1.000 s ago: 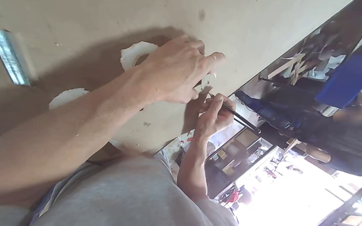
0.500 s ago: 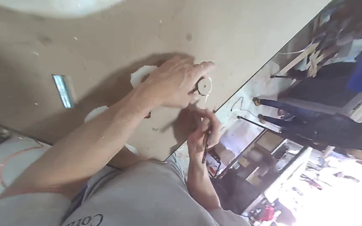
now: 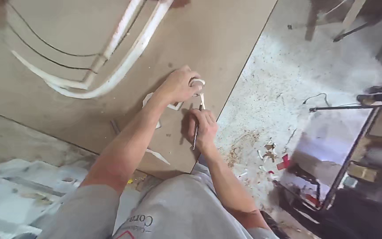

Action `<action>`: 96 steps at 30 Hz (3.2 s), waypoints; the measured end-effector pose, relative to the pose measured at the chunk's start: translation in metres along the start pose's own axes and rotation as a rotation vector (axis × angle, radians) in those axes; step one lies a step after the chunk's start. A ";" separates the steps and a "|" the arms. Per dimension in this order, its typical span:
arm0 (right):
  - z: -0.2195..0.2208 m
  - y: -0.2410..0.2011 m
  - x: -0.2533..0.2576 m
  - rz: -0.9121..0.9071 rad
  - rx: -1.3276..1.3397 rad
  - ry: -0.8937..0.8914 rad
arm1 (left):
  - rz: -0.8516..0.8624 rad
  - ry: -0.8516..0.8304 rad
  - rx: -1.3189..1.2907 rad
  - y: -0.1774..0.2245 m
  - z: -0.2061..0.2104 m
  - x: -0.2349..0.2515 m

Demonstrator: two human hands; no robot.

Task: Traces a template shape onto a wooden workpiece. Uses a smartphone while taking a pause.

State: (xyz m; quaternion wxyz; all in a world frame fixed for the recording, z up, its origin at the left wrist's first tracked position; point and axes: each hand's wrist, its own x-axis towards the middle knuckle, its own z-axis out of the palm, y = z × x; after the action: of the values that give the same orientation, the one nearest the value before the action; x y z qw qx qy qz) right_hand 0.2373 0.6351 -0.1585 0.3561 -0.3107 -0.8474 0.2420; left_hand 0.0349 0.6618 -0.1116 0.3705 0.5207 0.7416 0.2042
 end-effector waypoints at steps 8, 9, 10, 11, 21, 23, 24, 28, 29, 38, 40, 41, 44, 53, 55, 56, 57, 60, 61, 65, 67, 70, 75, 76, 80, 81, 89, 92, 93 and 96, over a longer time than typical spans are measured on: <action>0.000 -0.001 0.001 0.019 0.002 -0.006 | 0.008 -0.060 0.133 0.024 0.006 0.013; 0.000 -0.001 0.001 0.018 0.004 -0.007 | 0.007 -0.077 0.159 0.025 0.003 0.015; 0.000 -0.001 0.001 0.017 0.005 -0.006 | 0.014 -0.093 0.189 0.024 0.000 0.016; 0.000 0.000 0.001 0.013 0.002 -0.002 | 0.026 -0.107 0.216 0.023 -0.003 0.017; 0.003 0.001 0.001 0.016 -0.013 0.015 | 0.175 -0.216 0.175 0.006 -0.020 0.010; 0.001 0.001 0.000 0.018 -0.013 -0.006 | 0.168 -0.228 0.150 0.004 -0.024 0.009; 0.001 0.001 0.000 0.019 -0.014 -0.014 | 0.167 -0.228 0.147 0.003 -0.025 0.009; 0.002 0.001 0.002 0.005 -0.031 0.006 | 0.223 -0.212 0.143 0.001 -0.015 0.013; 0.003 0.001 0.001 0.002 -0.034 0.013 | 0.236 -0.209 0.159 0.001 -0.012 0.014; 0.002 0.000 0.001 0.000 -0.041 0.009 | 0.266 -0.234 0.242 0.003 -0.017 0.014; 0.002 0.000 0.000 0.006 -0.045 0.005 | 0.257 -0.238 0.239 0.005 -0.017 0.010; 0.002 0.000 0.001 0.005 -0.044 0.005 | 0.257 -0.230 0.229 0.005 -0.017 0.009; 0.003 0.000 0.000 0.001 -0.046 0.006 | 0.236 -0.205 0.086 -0.001 -0.019 0.006; 0.000 0.001 0.000 -0.034 -0.071 -0.039 | -0.064 -0.196 -0.503 -0.018 -0.028 0.008; 0.001 0.002 0.000 -0.056 -0.086 -0.033 | -0.043 -0.032 -0.509 -0.028 -0.032 0.004; 0.000 0.003 0.000 -0.067 -0.092 -0.035 | -0.031 0.075 -0.459 -0.034 -0.038 -0.003; -0.001 0.003 0.001 -0.076 -0.096 -0.045 | -0.032 0.176 -0.389 -0.038 -0.046 -0.016; -0.008 -0.004 0.005 -0.076 -0.124 -0.118 | -0.173 0.310 -0.175 -0.053 -0.061 -0.081; -0.010 -0.009 0.006 -0.077 -0.132 -0.140 | -0.238 0.288 -0.132 -0.061 -0.057 -0.100; -0.007 -0.031 0.007 -0.132 -0.088 -0.248 | -0.241 0.230 -0.201 -0.086 -0.023 -0.130; -0.001 -0.034 0.006 -0.153 -0.082 -0.301 | -0.200 0.266 -0.257 -0.085 -0.015 -0.128; 0.004 -0.031 0.005 -0.181 -0.099 -0.312 | -0.169 0.292 -0.217 -0.080 -0.012 -0.126; -0.001 -0.026 0.017 -0.054 0.136 -0.375 | -0.092 0.281 -0.027 -0.073 0.000 -0.139; -0.001 -0.023 0.026 -0.023 0.261 -0.419 | -0.127 0.275 0.013 -0.064 0.006 -0.144; 0.017 -0.011 0.077 0.067 0.654 -0.600 | -0.216 0.409 0.013 -0.048 0.037 -0.149; 0.021 -0.010 0.088 0.073 0.673 -0.668 | -0.207 0.435 0.011 -0.050 0.041 -0.149; 0.036 0.004 0.114 -0.025 0.651 -1.019 | -0.179 0.470 0.002 -0.055 0.043 -0.153; 0.037 0.006 0.115 -0.067 0.646 -1.044 | -0.166 0.492 0.001 -0.060 0.047 -0.152; 0.034 0.005 0.114 -0.064 0.634 -1.055 | -0.163 0.495 0.002 -0.060 0.048 -0.152; 0.032 0.004 0.112 -0.098 0.618 -1.047 | -0.167 0.493 0.003 -0.060 0.048 -0.152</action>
State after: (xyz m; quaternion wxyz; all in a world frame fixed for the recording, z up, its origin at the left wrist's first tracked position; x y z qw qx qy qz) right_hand 0.1524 0.7099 -0.1300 -0.0232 0.0067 -0.8137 0.5808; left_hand 0.0627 0.4948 -0.1325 0.1933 0.3930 0.8501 0.2925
